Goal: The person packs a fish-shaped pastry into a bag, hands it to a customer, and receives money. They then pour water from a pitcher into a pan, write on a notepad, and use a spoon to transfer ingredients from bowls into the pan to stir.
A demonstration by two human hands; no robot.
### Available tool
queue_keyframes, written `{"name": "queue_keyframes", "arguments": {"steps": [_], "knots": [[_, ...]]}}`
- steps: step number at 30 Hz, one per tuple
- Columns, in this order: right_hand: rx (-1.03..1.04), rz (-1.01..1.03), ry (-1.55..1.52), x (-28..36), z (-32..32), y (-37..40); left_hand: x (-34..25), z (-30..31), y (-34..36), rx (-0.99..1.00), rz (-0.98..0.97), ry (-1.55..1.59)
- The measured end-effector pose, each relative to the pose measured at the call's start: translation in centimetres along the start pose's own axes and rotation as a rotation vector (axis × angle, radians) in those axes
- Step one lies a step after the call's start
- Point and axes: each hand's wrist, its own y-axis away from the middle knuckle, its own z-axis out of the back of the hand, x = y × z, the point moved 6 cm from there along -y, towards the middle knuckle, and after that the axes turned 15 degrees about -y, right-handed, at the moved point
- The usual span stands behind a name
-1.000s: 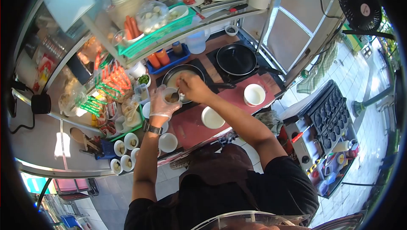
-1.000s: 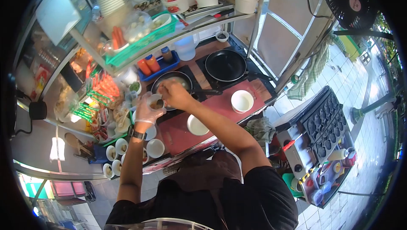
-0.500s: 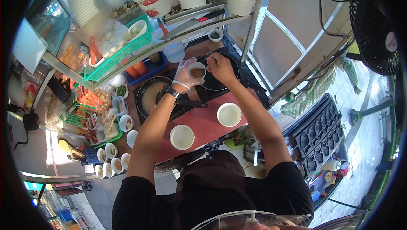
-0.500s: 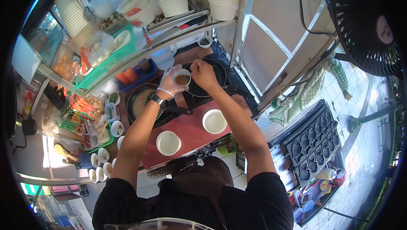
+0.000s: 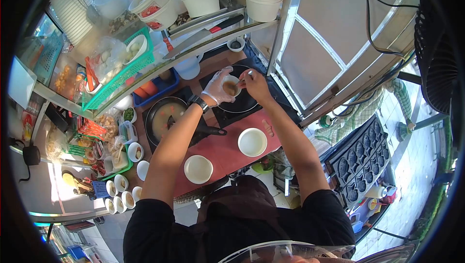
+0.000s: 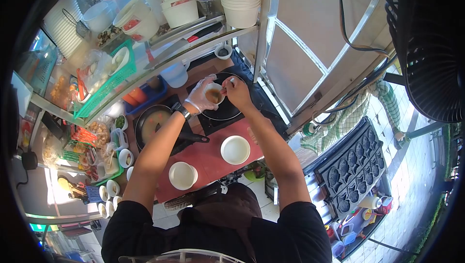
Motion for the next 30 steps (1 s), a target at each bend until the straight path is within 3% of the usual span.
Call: {"name": "queue_keyframes", "arguments": {"steps": [2, 4, 6, 7, 9, 10, 13, 15, 16, 18, 19, 21, 25, 28, 30], "knots": [[0.216, 0.219, -0.183, 0.4, -1.5, 0.1, 0.2, -0.4, -0.2, 0.04, 0.018, 0.018], [0.298, 0.334, -0.086, 1.9, -1.9, 0.2, 0.9, -0.9, -0.3, 0.079, 0.053, 0.005], [0.225, 0.509, 0.326, 3.4, -1.5, 0.2, 1.2, -1.2, -0.6, 0.062, 0.014, 0.032], [0.224, 0.507, 0.325, 2.9, -1.5, 0.1, 1.3, -1.3, -0.7, 0.042, -0.023, 0.059], [0.045, 0.207, 0.12, 0.9, -0.5, -0.6, 1.7, -1.4, -0.9, 0.036, -0.027, 0.054], [0.043, 0.209, 0.121, 0.8, -0.6, -0.6, 1.7, -1.4, -1.0, 0.03, -0.032, 0.049], [0.127, 0.254, -0.076, 1.9, -1.3, 0.0, 2.2, -1.5, -1.4, 0.007, -0.087, 0.097], [0.092, 0.477, 0.133, 4.2, -1.1, 0.3, 2.4, -1.3, -1.6, -0.006, -0.12, 0.052], [0.085, 0.477, 0.131, 4.1, -1.1, 0.3, 2.1, -1.1, -1.7, -0.022, -0.149, 0.006], [0.225, 0.613, 0.183, 4.5, -2.1, 0.7, 2.2, -1.1, -1.8, 0.028, -0.098, 0.074], [0.22, 0.618, 0.184, 4.5, -1.9, 0.7, 2.3, -1.2, -2.0, 0.071, -0.043, 0.141], [0.414, 0.607, 0.19, 4.1, -2.6, 1.0, 2.2, -0.9, -2.2, 0.06, -0.082, 0.096], [0.241, 0.591, 0.189, 4.5, -1.2, -0.1, 2.2, -1.2, -2.3, 0.106, -0.039, 0.145], [0.3, 0.552, 0.153, 4.7, -1.7, 0.0, 2.0, -1.1, -2.5, 0.056, -0.136, 0.069], [0.429, 0.68, 0.26, 5.1, -2.3, 0.7, 2.2, -1.4, -2.5, 0.069, -0.135, 0.1]]}}
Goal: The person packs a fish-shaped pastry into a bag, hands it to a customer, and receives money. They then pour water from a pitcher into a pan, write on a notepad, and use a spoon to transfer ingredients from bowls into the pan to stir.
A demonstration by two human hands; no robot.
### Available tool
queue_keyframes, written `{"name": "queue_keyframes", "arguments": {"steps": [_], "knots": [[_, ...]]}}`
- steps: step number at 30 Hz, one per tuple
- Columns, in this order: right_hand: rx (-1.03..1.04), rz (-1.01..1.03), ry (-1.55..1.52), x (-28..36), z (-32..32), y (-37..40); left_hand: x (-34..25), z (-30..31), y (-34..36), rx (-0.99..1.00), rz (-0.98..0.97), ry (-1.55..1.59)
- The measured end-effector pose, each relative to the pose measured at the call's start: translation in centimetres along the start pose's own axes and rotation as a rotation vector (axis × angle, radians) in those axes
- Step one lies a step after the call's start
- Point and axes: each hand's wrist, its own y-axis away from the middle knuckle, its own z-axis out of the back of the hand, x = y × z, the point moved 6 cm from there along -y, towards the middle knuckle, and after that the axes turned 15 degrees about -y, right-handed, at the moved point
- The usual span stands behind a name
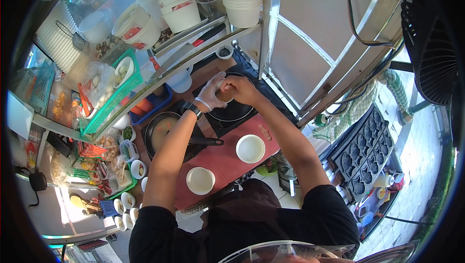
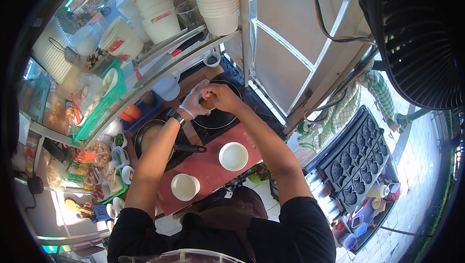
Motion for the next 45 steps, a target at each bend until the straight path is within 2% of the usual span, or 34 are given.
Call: {"name": "queue_keyframes", "arguments": {"steps": [1, 3, 4, 6, 7, 9, 10, 12, 13, 15, 16, 18, 19, 21, 22, 24, 28, 30, 32, 35, 37, 38, 40, 42, 44, 45], "knots": [[-0.002, 0.0, -0.002, -0.6, 0.2, 0.0, 0.1, -0.1, 0.1, 0.008, 0.008, 0.032], [-0.303, -0.2, -0.088, -2.9, 2.3, 0.3, 0.3, -0.2, 0.1, -0.006, 0.009, 0.03], [-0.301, -0.199, -0.092, -3.1, 2.4, 0.6, 0.4, -0.2, 0.1, -0.025, 0.007, 0.029], [-0.377, -0.444, 0.007, -4.8, 3.1, 1.9, 0.5, -0.2, 0.0, -0.029, 0.001, 0.009], [-0.377, -0.442, 0.008, -5.1, 2.6, 2.2, 0.4, -0.2, -0.1, -0.033, -0.006, -0.008], [-0.553, -0.652, -0.327, -7.0, 1.4, 3.8, 0.3, -0.2, 0.0, -0.017, -0.001, -0.032], [-0.555, -0.649, -0.327, -7.2, 1.1, 3.8, 0.3, -0.3, 0.1, 0.002, 0.007, -0.056], [-0.524, -0.448, -0.426, -6.6, 0.4, 2.9, 0.2, -0.2, 0.4, -0.011, 0.004, -0.077], [-0.529, -0.446, -0.43, -6.5, 0.6, 2.8, 0.3, -0.1, 0.5, -0.026, 0.005, -0.098], [-0.367, -0.174, -0.142, -4.2, 1.0, 1.5, 0.4, -0.1, 0.3, -0.022, 0.004, -0.102], [-0.364, -0.174, -0.144, -3.8, 1.3, 1.5, 0.4, -0.2, 0.3, -0.023, 0.005, -0.103], [-0.371, -0.459, -0.009, -4.8, 1.7, 1.9, 0.3, 0.0, 0.2, -0.031, 0.005, -0.098], [-0.367, -0.458, -0.009, -4.7, 1.3, 2.0, 0.2, 0.1, 0.1, -0.038, 0.001, -0.093], [-0.526, -0.684, -0.334, -6.3, 0.3, 3.5, 0.1, 0.3, 0.1, -0.012, 0.03, -0.137], [-0.524, -0.684, -0.332, -6.6, 0.4, 3.5, 0.0, 0.2, 0.1, 0.018, 0.058, -0.18], [-0.465, -0.494, -0.36, -6.4, 0.4, 2.7, 0.1, 0.4, 0.1, -0.003, 0.049, -0.183], [-0.493, -0.462, -0.308, -7.8, 0.4, 2.7, 0.4, 0.2, 0.1, -0.016, 0.014, -0.243], [-0.328, -0.38, -0.425, -7.5, -1.0, 2.5, 0.4, 0.2, -0.1, 0.022, 0.056, -0.238], [-0.3, -0.421, -0.459, -7.7, -0.8, 2.6, 0.5, 0.3, -0.2, 0.058, 0.103, -0.232], [-0.428, -0.483, -0.313, -6.4, 0.7, 2.7, 1.5, 0.0, 0.0, 0.041, 0.093, -0.171], [-0.356, -0.185, -0.118, -4.6, 0.4, 2.0, 1.6, 0.3, -0.2, -0.034, 0.04, -0.125], [-0.365, -0.183, -0.116, -4.5, 0.4, 2.2, 1.7, 0.3, -0.4, -0.029, 0.032, -0.126], [-0.117, 0.006, -0.068, -2.3, -1.4, 2.0, 2.0, 0.5, -0.6, -0.039, 0.03, -0.129], [-0.14, 0.007, -0.074, -1.7, -1.0, 1.6, 2.1, 0.5, -0.8, -0.035, 0.034, -0.072], [-0.311, -0.072, 0.056, -1.5, 0.7, 1.3, 2.0, 0.5, -0.8, -0.027, 0.038, -0.016], [-0.316, -0.072, 0.055, -1.7, 0.5, 1.5, 1.6, 0.8, -0.8, -0.047, 0.008, -0.067]]}}
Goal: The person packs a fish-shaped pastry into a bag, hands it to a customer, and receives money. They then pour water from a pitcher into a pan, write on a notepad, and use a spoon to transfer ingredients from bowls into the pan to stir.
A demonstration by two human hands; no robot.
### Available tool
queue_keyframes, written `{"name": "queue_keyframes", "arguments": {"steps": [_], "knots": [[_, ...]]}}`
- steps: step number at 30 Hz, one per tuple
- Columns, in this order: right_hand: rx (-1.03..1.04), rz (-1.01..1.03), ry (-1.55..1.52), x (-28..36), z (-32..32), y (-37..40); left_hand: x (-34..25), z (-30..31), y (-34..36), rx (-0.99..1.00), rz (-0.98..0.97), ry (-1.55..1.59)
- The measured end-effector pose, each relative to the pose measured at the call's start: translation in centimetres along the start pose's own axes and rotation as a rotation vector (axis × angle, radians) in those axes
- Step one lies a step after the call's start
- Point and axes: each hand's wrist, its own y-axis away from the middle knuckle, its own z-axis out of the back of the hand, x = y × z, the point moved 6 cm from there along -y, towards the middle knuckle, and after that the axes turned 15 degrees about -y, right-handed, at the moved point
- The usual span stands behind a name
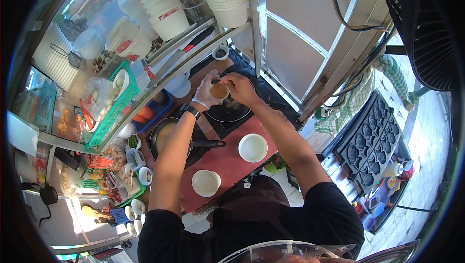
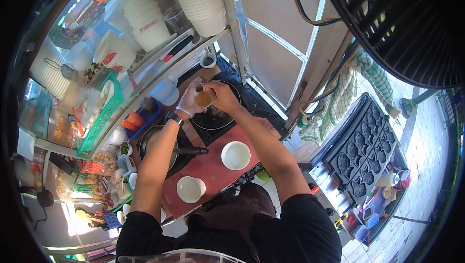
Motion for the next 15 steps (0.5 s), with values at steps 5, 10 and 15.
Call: {"name": "queue_keyframes", "arguments": {"steps": [5, 10, 15], "knots": [[0.13, 0.057, -0.09, -0.5, -0.6, 0.4, 0.8, 0.0, -0.2, 0.019, 0.015, 0.067], [0.063, 0.052, -0.12, 0.4, -0.2, -0.4, 1.2, -0.2, -0.2, -0.04, -0.022, 0.23], [0.042, 0.024, -0.055, 1.1, 0.6, -0.8, 0.4, 0.0, -0.1, -0.027, -0.032, 0.233]]}}
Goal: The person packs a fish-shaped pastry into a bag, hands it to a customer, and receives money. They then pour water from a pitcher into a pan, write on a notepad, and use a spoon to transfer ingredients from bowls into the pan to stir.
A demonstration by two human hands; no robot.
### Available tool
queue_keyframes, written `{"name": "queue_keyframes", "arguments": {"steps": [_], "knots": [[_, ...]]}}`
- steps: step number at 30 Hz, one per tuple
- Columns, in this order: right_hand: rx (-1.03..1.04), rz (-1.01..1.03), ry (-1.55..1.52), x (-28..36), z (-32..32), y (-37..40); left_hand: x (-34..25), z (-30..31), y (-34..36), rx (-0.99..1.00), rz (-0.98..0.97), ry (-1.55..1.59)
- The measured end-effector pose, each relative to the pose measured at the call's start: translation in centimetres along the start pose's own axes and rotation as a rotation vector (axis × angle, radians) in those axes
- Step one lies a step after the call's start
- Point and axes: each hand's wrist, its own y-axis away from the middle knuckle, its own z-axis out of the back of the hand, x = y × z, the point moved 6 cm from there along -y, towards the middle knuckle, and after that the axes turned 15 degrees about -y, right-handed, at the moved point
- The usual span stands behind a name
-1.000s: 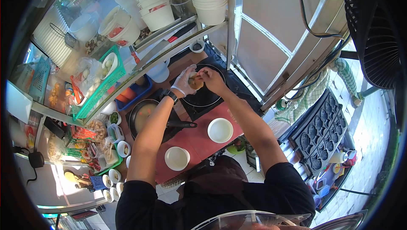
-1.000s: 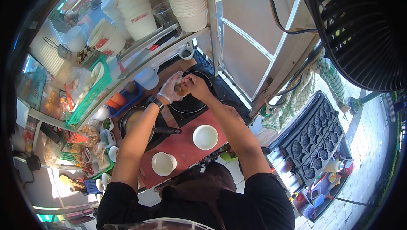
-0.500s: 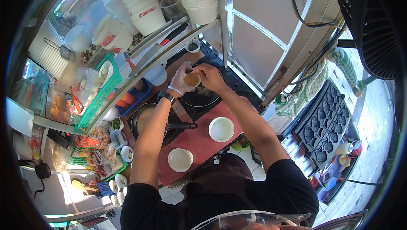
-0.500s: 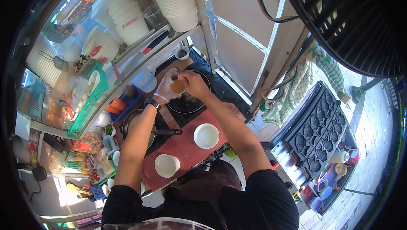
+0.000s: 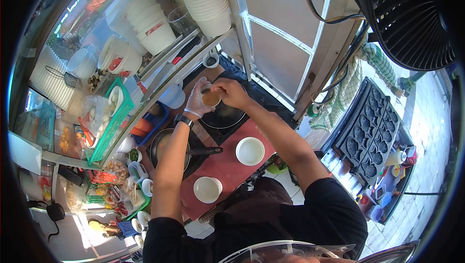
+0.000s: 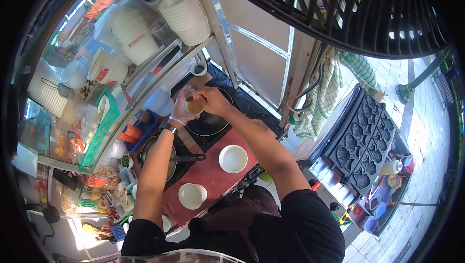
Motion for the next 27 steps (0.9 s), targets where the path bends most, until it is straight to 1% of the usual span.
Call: {"name": "queue_keyframes", "arguments": {"steps": [1, 3, 5, 7, 9, 10, 12, 13, 15, 16, 18, 19, 21, 22, 23, 24, 25, 27], "knots": [[-0.003, 0.0, -0.001, -0.2, -0.1, -0.1, -0.2, 0.1, 0.1, -0.007, 0.006, 0.017], [0.096, 0.062, -0.061, 0.0, -1.0, 0.0, 0.4, 0.1, -0.2, -0.006, -0.004, -0.005], [0.127, 0.049, -0.081, -0.2, -0.6, 0.0, 1.3, 0.1, -0.1, -0.014, -0.016, -0.026], [0.168, 0.035, -0.102, 0.0, -0.6, -0.2, 0.1, 0.2, 0.3, -0.007, 0.027, 0.041], [-0.003, -0.068, -0.153, -0.6, 0.2, -0.5, -0.6, 0.3, 0.0, -0.015, 0.025, -0.021], [-0.002, -0.068, -0.156, -0.6, 0.1, -0.3, -0.7, 0.4, 0.0, -0.021, 0.021, -0.083], [0.209, -0.002, -0.069, -0.1, -1.0, -0.1, -1.0, 0.5, 0.2, -0.009, 0.021, -0.066], [0.218, 0.003, -0.066, -0.2, -0.8, -0.3, -1.2, 0.4, 0.1, 0.0, 0.02, -0.046], [-0.011, -0.11, -0.143, -1.3, 0.5, -0.3, -1.5, 0.4, 0.0, -0.021, 0.005, -0.039], [-0.008, -0.11, -0.146, -1.5, 0.5, -0.2, -1.7, 0.4, 0.1, -0.032, -0.014, -0.034], [0.131, -0.133, -0.178, -1.6, -0.4, -0.1, -2.1, 0.5, 0.3, -0.025, -0.013, -0.037], [0.133, -0.13, -0.177, -1.4, -0.4, -0.3, -2.4, 0.6, 0.2, -0.02, -0.015, -0.036], [-0.004, -0.144, -0.148, -1.3, 0.5, -0.2, -2.5, 0.6, 0.0, -0.032, -0.02, -0.039], [-0.002, -0.144, -0.149, -1.3, 0.4, -0.1, -2.4, 0.5, 0.0, -0.038, -0.023, -0.043], [0.059, -0.123, -0.18, -1.2, 0.0, -0.1, -2.3, 0.6, 0.1, -0.04, -0.023, -0.046], [0.121, -0.101, -0.211, -0.9, -0.4, -0.3, -2.6, 0.7, 0.0, -0.039, -0.023, -0.106], [0.125, -0.098, -0.212, -0.8, -0.4, -0.5, -3.0, 0.9, 0.0, -0.039, -0.021, -0.165], [-0.036, 0.042, 0.015, 0.0, 0.6, -0.5, -2.7, 0.7, -0.2, -0.057, -0.016, -0.143]]}}
